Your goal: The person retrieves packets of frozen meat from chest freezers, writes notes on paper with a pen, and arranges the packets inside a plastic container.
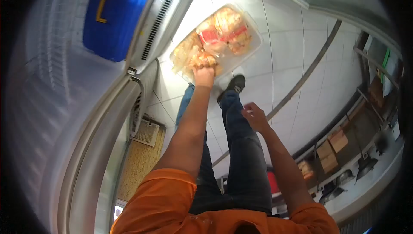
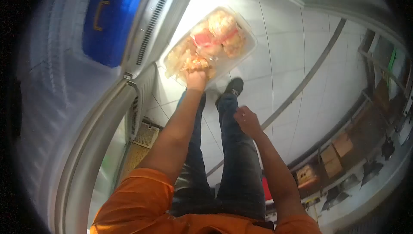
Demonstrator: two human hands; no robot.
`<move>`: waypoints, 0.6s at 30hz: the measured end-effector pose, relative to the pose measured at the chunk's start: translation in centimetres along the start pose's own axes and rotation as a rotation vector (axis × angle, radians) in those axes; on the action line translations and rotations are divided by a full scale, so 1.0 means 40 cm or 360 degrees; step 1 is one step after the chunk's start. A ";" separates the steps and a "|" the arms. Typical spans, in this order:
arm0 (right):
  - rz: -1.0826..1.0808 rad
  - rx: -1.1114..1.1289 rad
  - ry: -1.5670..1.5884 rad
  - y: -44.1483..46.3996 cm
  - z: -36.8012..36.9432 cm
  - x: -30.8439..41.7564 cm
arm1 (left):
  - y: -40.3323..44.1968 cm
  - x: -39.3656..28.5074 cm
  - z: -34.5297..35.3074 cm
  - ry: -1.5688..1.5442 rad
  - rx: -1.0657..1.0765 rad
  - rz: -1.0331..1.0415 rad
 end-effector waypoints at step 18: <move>-0.1445 -0.0602 0.1556 -0.766 -1.335 0.925 | -1.829 -0.038 0.089 -0.0849 -0.0508 -0.1201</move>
Point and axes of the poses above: each hand's wrist, its own y-axis towards the middle knuckle, its own z-axis out of the palm, x = y × z, the point moved 2 cm from there along y, towards the middle knuckle, and after that the axes turned 9 degrees about z, right-handed, at the moved point
